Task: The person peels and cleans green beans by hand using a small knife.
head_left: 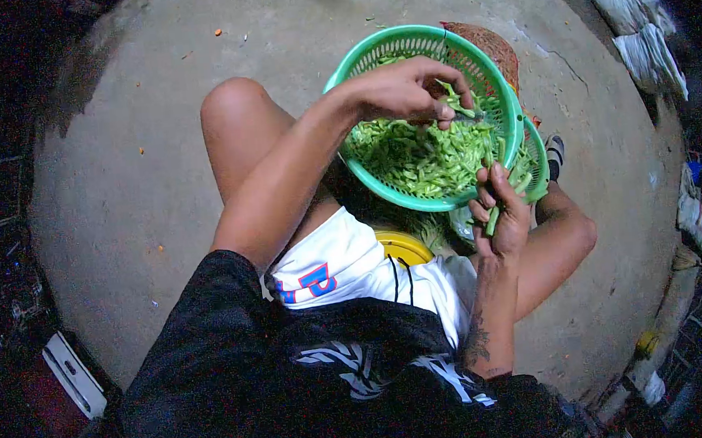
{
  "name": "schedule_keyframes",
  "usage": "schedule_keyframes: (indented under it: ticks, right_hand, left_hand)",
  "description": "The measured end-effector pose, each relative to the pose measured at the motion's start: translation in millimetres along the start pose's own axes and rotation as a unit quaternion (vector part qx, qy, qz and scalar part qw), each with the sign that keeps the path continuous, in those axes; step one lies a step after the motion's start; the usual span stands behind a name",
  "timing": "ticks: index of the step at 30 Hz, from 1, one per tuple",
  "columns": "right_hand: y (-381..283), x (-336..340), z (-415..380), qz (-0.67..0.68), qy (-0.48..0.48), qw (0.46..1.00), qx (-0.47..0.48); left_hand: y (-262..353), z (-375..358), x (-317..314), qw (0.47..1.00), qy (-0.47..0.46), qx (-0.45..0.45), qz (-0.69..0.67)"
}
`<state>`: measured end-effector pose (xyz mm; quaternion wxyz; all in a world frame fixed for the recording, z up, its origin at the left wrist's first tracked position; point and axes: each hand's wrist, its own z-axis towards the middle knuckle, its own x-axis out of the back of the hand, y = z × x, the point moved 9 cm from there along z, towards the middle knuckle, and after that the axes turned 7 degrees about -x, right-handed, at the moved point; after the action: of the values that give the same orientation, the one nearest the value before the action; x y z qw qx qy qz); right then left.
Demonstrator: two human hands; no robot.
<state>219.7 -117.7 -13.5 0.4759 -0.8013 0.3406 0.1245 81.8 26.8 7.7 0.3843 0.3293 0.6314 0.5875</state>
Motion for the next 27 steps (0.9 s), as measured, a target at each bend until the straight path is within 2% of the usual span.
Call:
schedule_keyframes:
  ticks: [3, 4, 7, 13, 16, 18, 21, 24, 27]
  right_hand:
    - [2.3, 0.5, 2.1, -0.001, 0.023, 1.0, 0.0]
    - [3.0, -2.0, 3.5, -0.006, 0.027, 1.0, 0.001]
    - [3.9, -3.6, 2.9, -0.02, 0.019, 1.0, -0.002]
    - [8.2, 2.7, 3.0, -0.045, 0.03, 0.998, -0.021]
    - [9.3, -2.8, 5.3, -0.031, 0.008, 0.999, -0.023]
    - [10.9, -7.8, 4.9, 0.049, -0.001, 0.998, -0.047]
    - [11.2, -10.2, 8.5, 0.042, -0.002, 0.998, -0.045]
    - [11.4, -12.4, 11.3, 0.05, -0.024, 0.998, -0.039]
    - [11.8, -11.4, 11.4, 0.041, -0.021, 0.998, -0.046]
  left_hand:
    - [4.1, 2.0, -20.5, 0.999, -0.037, -0.037, -0.005]
    - [-4.8, 4.8, -28.4, 0.999, -0.044, -0.013, -0.006]
    - [-6.0, 4.2, -30.5, 0.999, -0.04, 0.002, 0.001]
    - [0.5, 4.9, -25.2, 0.999, -0.024, -0.027, 0.014]
    - [0.2, 5.5, -26.2, 0.999, -0.019, -0.029, 0.028]
    - [1.6, 2.4, -28.6, 0.999, -0.035, 0.004, 0.011]
    - [5.1, 2.5, -25.0, 0.996, -0.034, -0.01, 0.082]
    - [4.4, 1.6, -25.6, 0.999, -0.026, -0.019, 0.003]
    - [6.3, -2.1, -12.5, 0.999, -0.024, -0.01, 0.026]
